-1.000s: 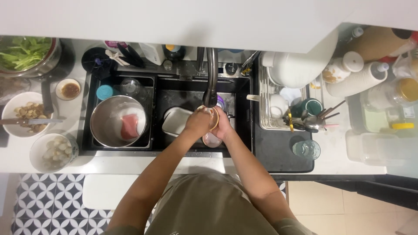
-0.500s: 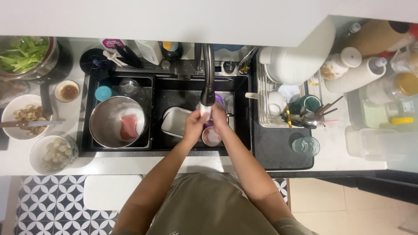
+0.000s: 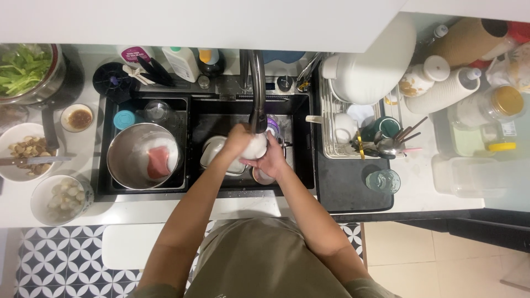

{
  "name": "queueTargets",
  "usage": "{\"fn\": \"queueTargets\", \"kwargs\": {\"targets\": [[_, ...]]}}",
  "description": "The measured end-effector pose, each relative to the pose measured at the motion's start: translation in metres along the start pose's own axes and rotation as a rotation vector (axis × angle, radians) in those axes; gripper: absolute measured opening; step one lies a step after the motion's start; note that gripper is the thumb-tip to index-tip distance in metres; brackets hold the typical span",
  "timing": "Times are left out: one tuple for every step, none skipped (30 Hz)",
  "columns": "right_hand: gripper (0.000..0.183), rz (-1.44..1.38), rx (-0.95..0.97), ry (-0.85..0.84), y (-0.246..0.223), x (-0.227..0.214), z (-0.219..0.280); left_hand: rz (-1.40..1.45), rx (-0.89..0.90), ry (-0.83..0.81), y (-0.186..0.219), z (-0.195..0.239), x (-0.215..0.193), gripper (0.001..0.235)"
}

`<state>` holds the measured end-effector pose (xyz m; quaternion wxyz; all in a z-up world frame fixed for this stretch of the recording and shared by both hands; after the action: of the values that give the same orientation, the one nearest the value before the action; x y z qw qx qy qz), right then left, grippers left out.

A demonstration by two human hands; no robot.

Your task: The person washes various kitchen items in a sink, including a white bowl, a small container, a metal pot, and chopsticks. They use a purple sponge and running water to scrub and rinse the items, then place them in a drying rack.

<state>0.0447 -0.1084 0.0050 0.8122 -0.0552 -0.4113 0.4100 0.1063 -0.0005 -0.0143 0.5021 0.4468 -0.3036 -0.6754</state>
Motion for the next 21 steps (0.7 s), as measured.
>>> {"fn": "queueTargets", "kwargs": {"targets": [[0.068, -0.101, 0.019, 0.023, 0.005, -0.007, -0.008, -0.342, 0.257, -0.109, 0.023, 0.019, 0.01, 0.021], [0.069, -0.203, 0.037, 0.045, 0.01, -0.015, -0.016, -0.685, 0.514, -0.218, 0.04, 0.042, 0.024, 0.022], [0.069, -0.204, 0.035, 0.045, 0.008, -0.02, -0.024, -0.685, 0.516, -0.219, 0.053, 0.057, 0.021, 0.022], [0.068, -0.261, -0.004, 0.011, 0.002, -0.023, -0.032, -0.762, 0.706, -0.166, 0.077, 0.078, 0.02, 0.03], [0.066, -0.32, -0.045, -0.024, -0.005, -0.027, -0.04, -0.834, 0.9, -0.11, 0.099, 0.1, 0.02, 0.038], [0.066, -0.322, -0.05, -0.024, -0.009, -0.03, -0.039, -0.835, 0.905, -0.112, 0.084, 0.084, 0.03, 0.038], [0.067, -0.284, -0.047, -0.062, -0.008, -0.029, -0.038, -0.812, 0.711, -0.046, 0.061, 0.061, 0.028, 0.034], [0.068, -0.246, -0.044, -0.1, -0.007, -0.028, -0.036, -0.784, 0.518, 0.021, 0.035, 0.04, 0.026, 0.037], [0.068, -0.249, -0.039, -0.096, -0.003, -0.027, -0.04, -0.784, 0.512, 0.017, 0.04, 0.048, 0.022, 0.037], [0.066, -0.215, -0.024, -0.101, 0.002, -0.024, -0.043, -0.717, 0.544, -0.042, 0.046, 0.057, 0.021, 0.033], [0.063, -0.177, -0.014, -0.111, 0.002, -0.019, -0.049, -0.646, 0.581, -0.095, 0.056, 0.062, 0.02, 0.029], [0.063, -0.175, -0.015, -0.112, -0.003, -0.016, -0.046, -0.645, 0.582, -0.094, 0.067, 0.067, 0.016, 0.029], [0.061, -0.185, -0.014, -0.123, -0.01, -0.011, -0.044, -0.539, 0.637, -0.17, 0.08, 0.073, 0.016, 0.024], [0.059, -0.196, -0.014, -0.135, -0.017, -0.006, -0.042, -0.432, 0.69, -0.246, 0.094, 0.08, 0.015, 0.019], [0.059, -0.198, -0.013, -0.134, -0.009, -0.018, -0.05, -0.434, 0.689, -0.247, 0.095, 0.076, 0.012, 0.019], [0.059, -0.147, 0.051, -0.107, 0.004, -0.031, -0.058, -0.708, 0.693, -0.139, 0.094, 0.071, 0.008, 0.014], [0.06, -0.094, 0.116, -0.076, 0.017, -0.047, -0.064, -0.976, 0.685, -0.026, 0.092, 0.067, 0.006, 0.012], [0.06, -0.094, 0.119, -0.073, 0.024, -0.053, -0.07, -0.974, 0.682, -0.029, 0.087, 0.072, 0.004, 0.012], [0.056, -0.135, 0.117, -0.083, 0.026, -0.054, -0.081, -0.73, 0.817, -0.042, 0.093, 0.079, 0.001, 0.014], [0.052, -0.176, 0.116, -0.094, 0.027, -0.056, -0.091, -0.48, 0.94, -0.055, 0.1, 0.086, -0.004, 0.02], [0.052, -0.177, 0.118, -0.091, 0.026, -0.061, -0.096, -0.479, 0.937, -0.057, 0.098, 0.093, -0.005, 0.02]]}}
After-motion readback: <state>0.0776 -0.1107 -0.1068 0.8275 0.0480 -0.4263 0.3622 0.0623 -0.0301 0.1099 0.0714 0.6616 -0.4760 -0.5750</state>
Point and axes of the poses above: each hand's wrist, its own z-axis away from the middle knuckle, its own x-axis out of the palm, y = z × x, the point moved 7 cm from there along -z, towards the middle knuckle, and after that the axes turned 1 degree about x, right-handed, at the moved point
